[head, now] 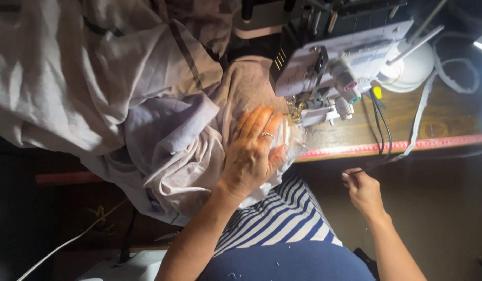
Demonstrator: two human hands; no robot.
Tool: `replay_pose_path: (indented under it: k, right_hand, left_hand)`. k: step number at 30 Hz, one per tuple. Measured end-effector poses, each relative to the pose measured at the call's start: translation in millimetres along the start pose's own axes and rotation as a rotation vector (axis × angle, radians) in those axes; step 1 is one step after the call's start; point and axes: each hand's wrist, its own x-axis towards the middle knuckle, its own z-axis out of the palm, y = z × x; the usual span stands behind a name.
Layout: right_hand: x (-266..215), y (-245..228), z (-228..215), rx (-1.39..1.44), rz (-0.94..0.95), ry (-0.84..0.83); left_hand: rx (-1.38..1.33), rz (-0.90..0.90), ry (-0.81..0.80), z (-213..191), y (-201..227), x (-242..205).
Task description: Using an overlock sewing machine to finish the edges of a large piece of fabric.
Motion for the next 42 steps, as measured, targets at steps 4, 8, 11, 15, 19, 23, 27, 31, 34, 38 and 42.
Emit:
replay_pose_path:
  k: [4, 8, 11, 15, 19, 23, 27, 31, 34, 38, 42]
  right_hand:
    - [-6.2, 15.9, 0.3, 0.022, 0.025, 0.044]
    - [-7.4, 24.9, 7.5, 0.043, 0.214, -0.029]
    - [-15.7, 25.0, -5.3, 0.022, 0.320, -0.037]
    - [-20.9, 67.9, -22.9, 0.067, 0.268, 0.145]
    - [-10.5, 57.7, -23.2, 0.037, 0.373, 0.046]
    - [2.7, -16.2, -31.3, -0.367, 0.419, -0.267]
    - [-6.5, -122.3, -50.2, -0.201, 0.146, -0.327]
    - [0.2, -177.8, -28.0, 0.708, -0.157, -0.186]
    - [14.6, -188.9, -10.9, 1.078, -0.254, -0.326]
    - [22.5, -170.5, -22.0, 0.616, -0.285, -0.178]
    - [24.6, -153.3, -50.0, 0.265, -0.446, -0.424]
  left_hand:
    - [-0.014, -0.012, 0.011, -9.4, 3.2, 4.5]
    - [-0.097, 0.024, -0.087, -30.3, 11.2, 12.6]
    - [-0.157, 0.035, -0.075, -27.0, 14.1, 9.4]
    - [-0.139, -0.005, -0.082, -32.0, 26.9, 14.4]
    - [-0.019, -0.007, -0.010, -36.1, 46.2, 25.3]
    - [-0.119, 0.026, 0.064, -30.1, 37.6, 21.4]
    - [-0.152, 0.048, 0.059, -24.2, 31.8, 14.5]
    - [-0.097, -0.004, 0.169, 0.6, 31.2, 7.6]
    - [-0.113, 0.009, 0.156, -4.3, 31.2, 8.2]
    - [-0.169, 0.015, 0.109, -9.6, 26.0, 8.2]
    - [-0.155, 0.032, 0.058, -7.1, 22.9, 5.3]
